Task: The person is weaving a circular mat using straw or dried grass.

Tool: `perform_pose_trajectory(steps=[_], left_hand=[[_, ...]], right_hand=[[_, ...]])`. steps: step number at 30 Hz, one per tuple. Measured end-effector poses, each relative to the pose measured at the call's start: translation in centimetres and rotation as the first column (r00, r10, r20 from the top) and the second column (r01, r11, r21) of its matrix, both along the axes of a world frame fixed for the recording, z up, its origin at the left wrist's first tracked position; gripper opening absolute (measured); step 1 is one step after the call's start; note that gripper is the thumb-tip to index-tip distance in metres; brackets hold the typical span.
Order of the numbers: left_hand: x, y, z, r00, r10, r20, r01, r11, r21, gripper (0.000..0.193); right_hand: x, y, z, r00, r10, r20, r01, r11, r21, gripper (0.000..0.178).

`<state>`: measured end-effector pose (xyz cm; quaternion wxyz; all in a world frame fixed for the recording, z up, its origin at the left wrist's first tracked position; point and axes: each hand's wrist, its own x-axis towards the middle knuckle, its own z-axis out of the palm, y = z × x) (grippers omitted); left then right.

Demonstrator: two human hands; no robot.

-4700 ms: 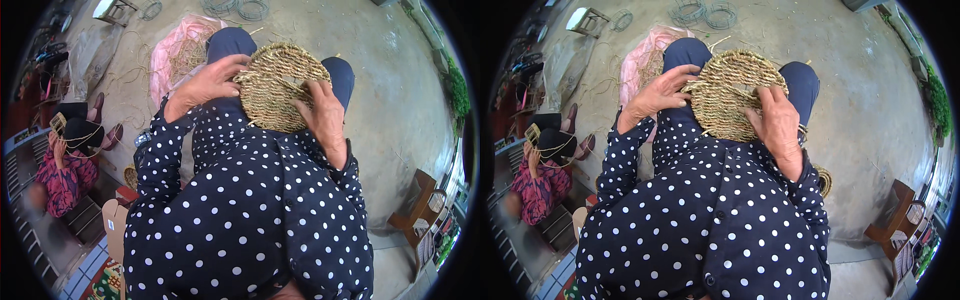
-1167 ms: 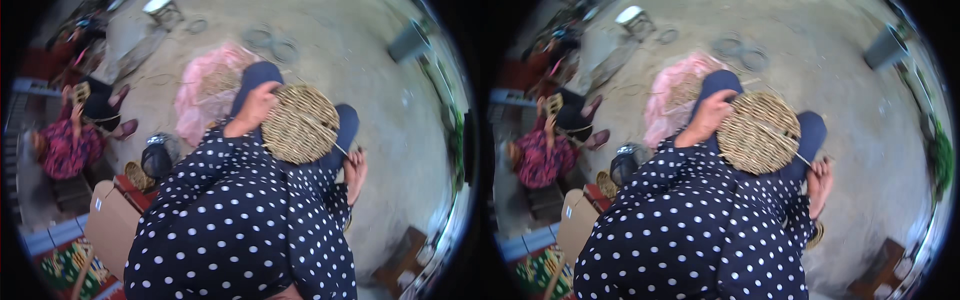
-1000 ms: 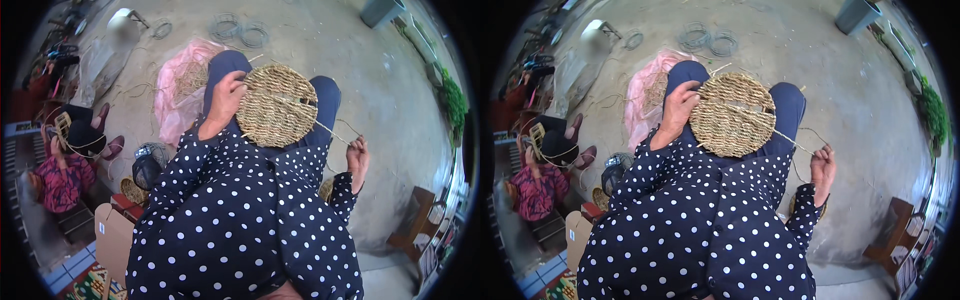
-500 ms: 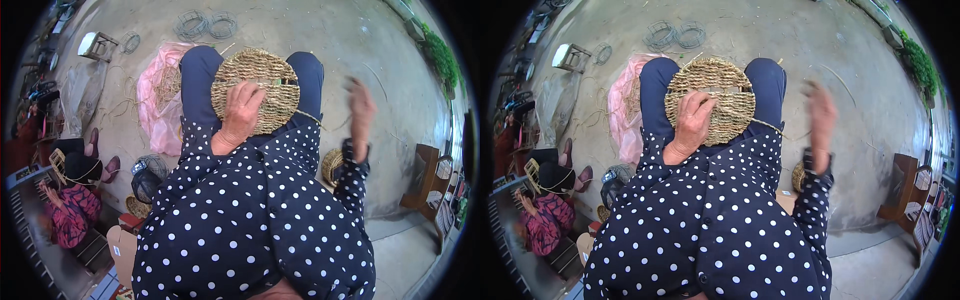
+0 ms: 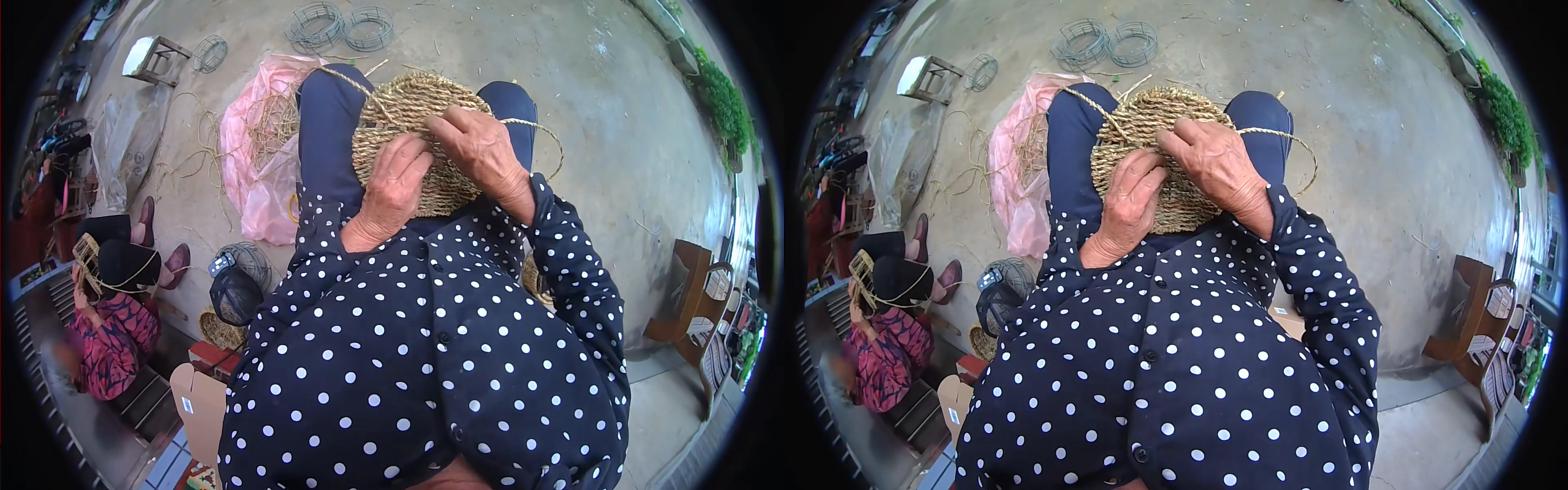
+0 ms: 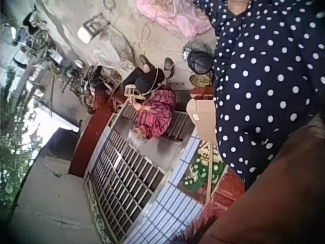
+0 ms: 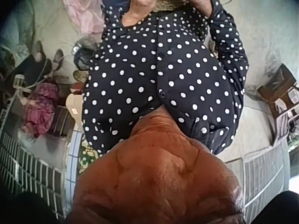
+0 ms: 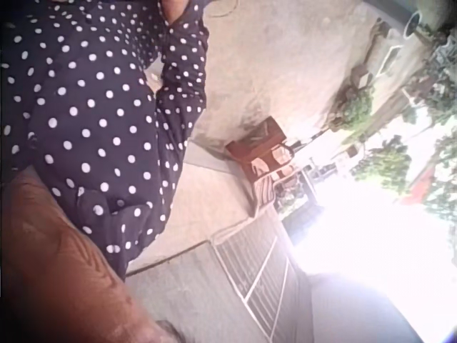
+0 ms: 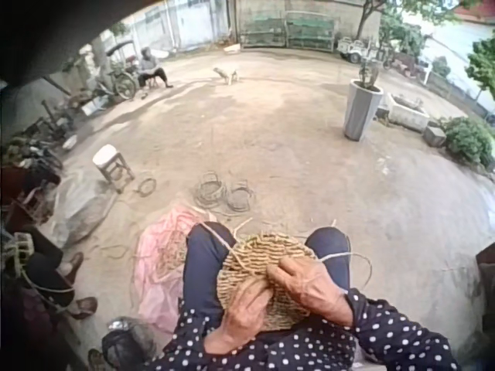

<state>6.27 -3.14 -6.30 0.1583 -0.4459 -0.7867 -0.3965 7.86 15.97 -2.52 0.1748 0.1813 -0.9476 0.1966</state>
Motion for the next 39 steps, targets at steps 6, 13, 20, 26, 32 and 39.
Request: perform_pose_trajectory(steps=[6, 13, 20, 26, 32, 39], left_hand=[[-0.1, -0.1, -0.1, 1.0, -0.004, 0.013, 0.004, 1.0, 0.019, 0.034], [0.1, -0.2, 0.0, 0.991, 0.044, 0.124, -0.054, 0.995, 0.084, 0.033], [-0.1, 0.3, 2.0, 0.959, 0.084, 0.269, -0.097, 0.995, 0.034, 0.034], [0.1, 1.1, 2.6, 0.942, 0.145, 0.303, -0.13, 0.989, -0.068, 0.033], [-0.4, 1.7, 3.5, 0.916, 0.18, 0.358, -0.114, 0.973, -0.199, 0.037], [-0.4, 2.3, 5.6, 0.86, 0.159, 0.485, 0.049, 0.921, -0.388, 0.043]], right_hand=[[-0.3, 0.1, 0.6, 0.99, 0.112, 0.083, -0.119, 0.99, 0.08, 0.027], [0.2, -4.8, 2.0, 0.962, -0.202, 0.186, 0.044, 0.78, 0.624, 0.017], [2.5, -0.5, 3.2, 0.959, -0.22, 0.179, 0.229, 0.973, -0.03, 0.027], [2.5, -2.2, 3.4, 0.969, -0.229, 0.094, 0.22, 0.971, 0.095, 0.01], [1.7, -2.5, 1.4, 0.947, -0.279, 0.158, 0.254, 0.954, 0.161, 0.011], [7.3, -2.3, 4.4, 0.908, -0.059, 0.415, 0.244, 0.879, -0.41, 0.018]])
